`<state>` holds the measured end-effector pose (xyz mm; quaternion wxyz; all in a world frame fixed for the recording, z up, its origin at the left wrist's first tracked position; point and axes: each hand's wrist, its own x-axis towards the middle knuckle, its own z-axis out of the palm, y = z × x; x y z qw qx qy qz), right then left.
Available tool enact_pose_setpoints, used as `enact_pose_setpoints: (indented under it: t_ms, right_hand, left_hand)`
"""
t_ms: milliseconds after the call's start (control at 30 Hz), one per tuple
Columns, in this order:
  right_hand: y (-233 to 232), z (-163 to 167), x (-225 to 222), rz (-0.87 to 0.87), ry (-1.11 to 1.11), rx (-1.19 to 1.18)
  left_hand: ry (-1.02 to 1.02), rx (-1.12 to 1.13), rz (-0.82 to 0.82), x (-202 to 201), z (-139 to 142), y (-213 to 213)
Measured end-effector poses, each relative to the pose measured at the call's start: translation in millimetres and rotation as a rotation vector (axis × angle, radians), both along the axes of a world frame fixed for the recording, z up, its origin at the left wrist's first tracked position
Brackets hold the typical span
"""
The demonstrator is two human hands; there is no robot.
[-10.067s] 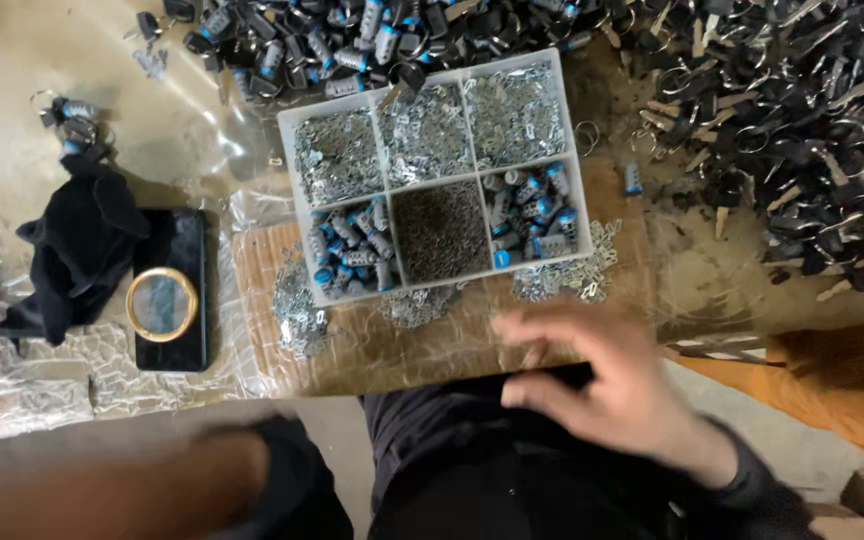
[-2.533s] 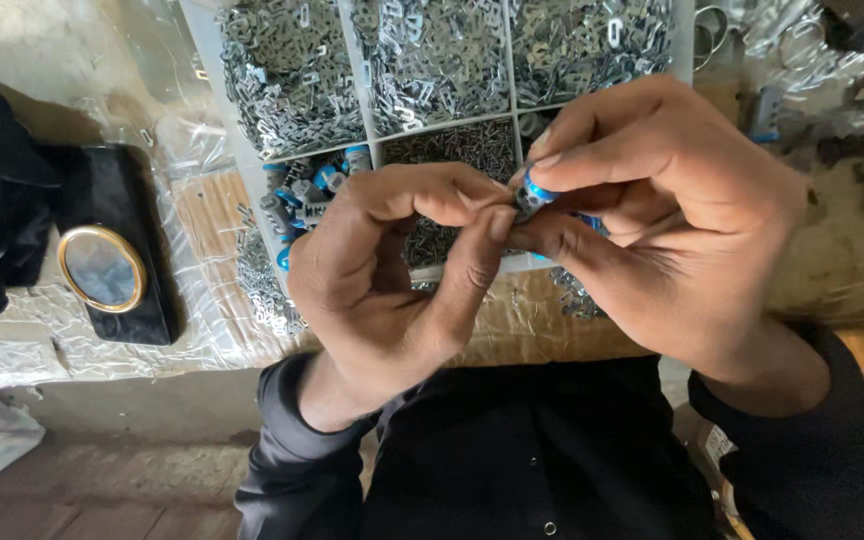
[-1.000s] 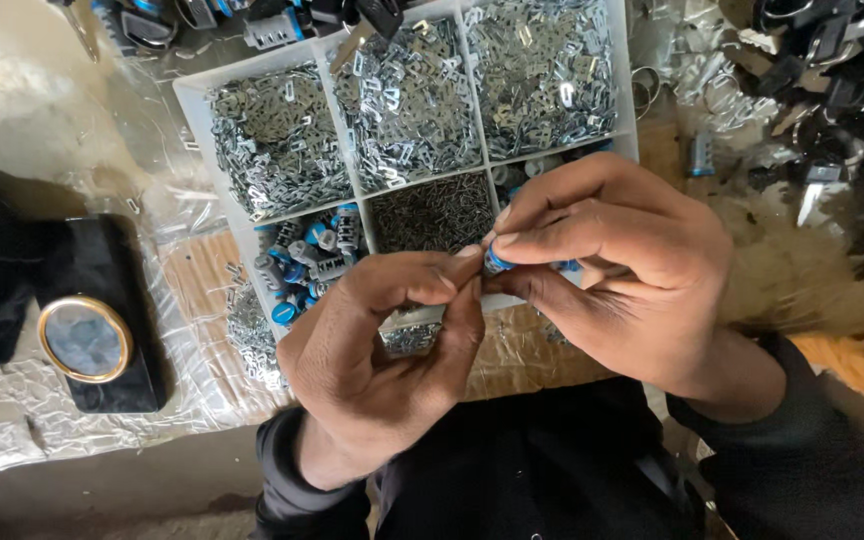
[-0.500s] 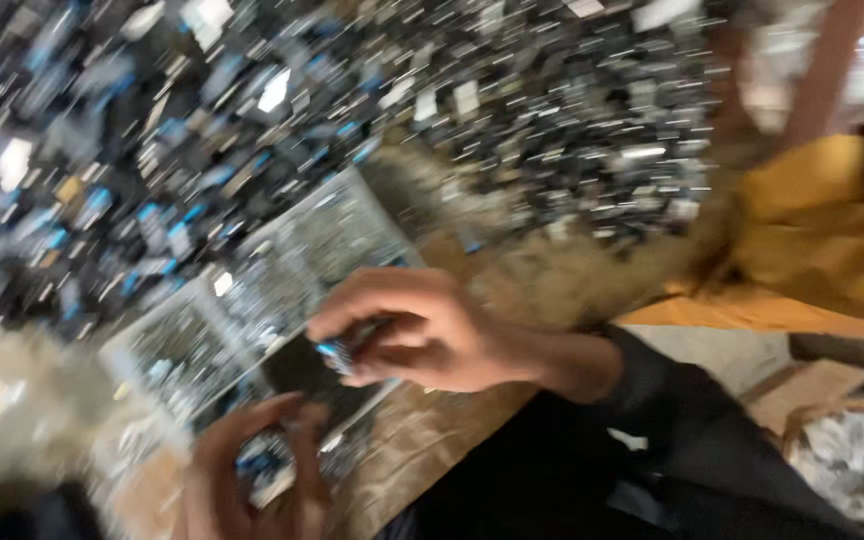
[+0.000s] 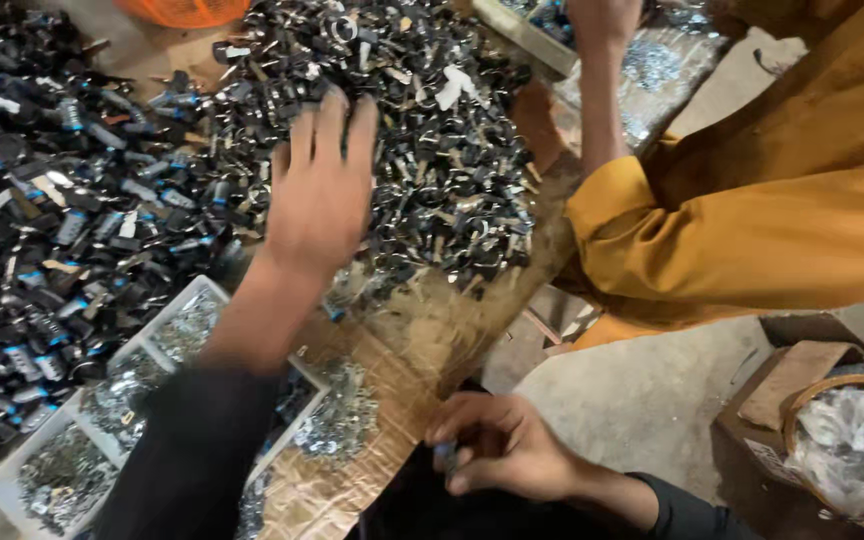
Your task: The person sits at a workbench and assembles small lock components by hand. They pick up a gray cylindrical body with a blue cap, insert small metal pins and hooks into it, press the parts into place, and set the finished unit back on the table, repeating the cycle with parts from a compartment box.
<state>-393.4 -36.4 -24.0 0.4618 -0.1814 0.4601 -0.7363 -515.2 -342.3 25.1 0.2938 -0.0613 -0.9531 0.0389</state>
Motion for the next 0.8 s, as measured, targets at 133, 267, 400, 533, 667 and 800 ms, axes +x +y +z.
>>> enact_pose_setpoints:
  t_ms: [133, 267, 400, 533, 667, 800]
  right_hand:
    - [22.0, -1.8, 10.1, 0.021, 0.027, -0.022]
    - [27.3, -7.2, 8.8, -0.083, 0.003, -0.02]
    - [15.3, -14.0, 4.6, -0.115, 0.076, 0.024]
    - [7.0, -8.9, 6.6, -0.04, 0.099, -0.019]
    - [-5.1, 3.1, 9.7, -0.053, 0.097, -0.033]
    - [-10.3, 12.6, 13.9, -0.072, 0.09, -0.009]
  left_hand:
    - [-0.385, 0.042, 0.196, -77.8, -41.7, 21.7]
    - [-0.369, 0.089, 0.017, -36.3, -45.5, 23.6]
    - [-0.079, 0.153, -0.057, -3.9, -9.8, 32.9]
    - [-0.04, 0.51, -0.201, 75.6, 39.3, 22.0]
    - [-0.344, 0.876, -0.089, 213.4, 95.5, 9.0]
    - [-0.534, 1.048, 0.294, 328.8, 117.5, 26.1]
